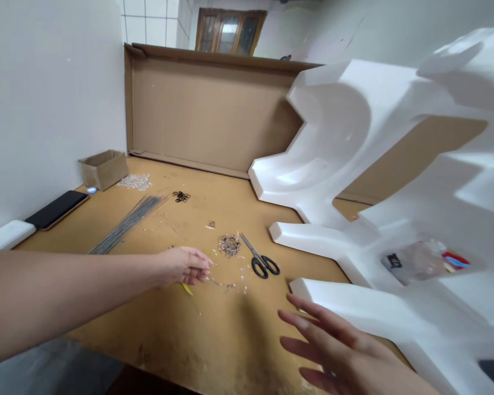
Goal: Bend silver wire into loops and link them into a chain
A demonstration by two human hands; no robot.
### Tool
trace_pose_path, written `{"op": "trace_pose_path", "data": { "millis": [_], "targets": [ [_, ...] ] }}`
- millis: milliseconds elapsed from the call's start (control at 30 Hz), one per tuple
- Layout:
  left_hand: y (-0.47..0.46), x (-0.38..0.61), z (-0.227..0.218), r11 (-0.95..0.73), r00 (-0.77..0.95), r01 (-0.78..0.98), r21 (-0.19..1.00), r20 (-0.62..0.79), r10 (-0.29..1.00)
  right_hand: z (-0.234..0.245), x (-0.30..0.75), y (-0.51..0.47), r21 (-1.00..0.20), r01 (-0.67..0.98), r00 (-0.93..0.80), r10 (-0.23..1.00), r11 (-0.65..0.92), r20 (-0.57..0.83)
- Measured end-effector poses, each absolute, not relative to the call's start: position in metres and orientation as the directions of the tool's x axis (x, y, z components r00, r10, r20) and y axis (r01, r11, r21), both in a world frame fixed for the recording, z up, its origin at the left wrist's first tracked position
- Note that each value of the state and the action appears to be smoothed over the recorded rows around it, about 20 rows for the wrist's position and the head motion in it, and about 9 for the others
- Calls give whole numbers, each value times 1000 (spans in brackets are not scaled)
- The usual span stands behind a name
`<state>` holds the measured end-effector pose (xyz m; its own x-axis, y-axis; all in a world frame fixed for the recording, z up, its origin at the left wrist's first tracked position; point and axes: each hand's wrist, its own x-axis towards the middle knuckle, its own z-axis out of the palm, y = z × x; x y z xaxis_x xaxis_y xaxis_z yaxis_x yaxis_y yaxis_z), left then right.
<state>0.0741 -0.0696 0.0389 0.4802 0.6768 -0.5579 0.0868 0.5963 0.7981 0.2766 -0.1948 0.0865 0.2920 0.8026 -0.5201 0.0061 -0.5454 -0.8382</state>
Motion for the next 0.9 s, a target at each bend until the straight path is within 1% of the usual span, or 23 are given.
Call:
{"op": "trace_pose_path", "data": {
  "millis": [167,267,333,433,533,633,767,833,900],
  "targets": [
    [-71,82,38,568,605,101,817,-504,617,78,257,-176,-845,-32,284,806,-534,-520],
    [-71,87,40,514,676,101,852,-438,593,77,251,-163,-857,-22,243,829,-515,-504],
    [-71,89,44,504,708,75,860,-402,581,81,249,-158,-866,-38,245,835,-499,-492],
    [-71,89,51,567,709,14,823,-409,575,91,248,-161,-866,-101,275,823,-489,-497],
    [-73,88,55,624,706,-19,781,-432,562,98,247,-171,-899,-146,267,859,-412,-437],
    [-76,89,54,645,723,-47,763,-420,548,101,248,-174,-889,-170,262,851,-424,-456],
    [-79,93,53,676,740,3,737,-457,494,103,248,-169,-878,-199,258,841,-435,-475],
    [-80,95,54,671,760,7,741,-440,478,105,247,-168,-879,-211,264,841,-427,-472],
    [-81,95,56,645,776,-21,764,-394,492,105,245,-170,-871,-226,265,833,-436,-486]
  ]
}}
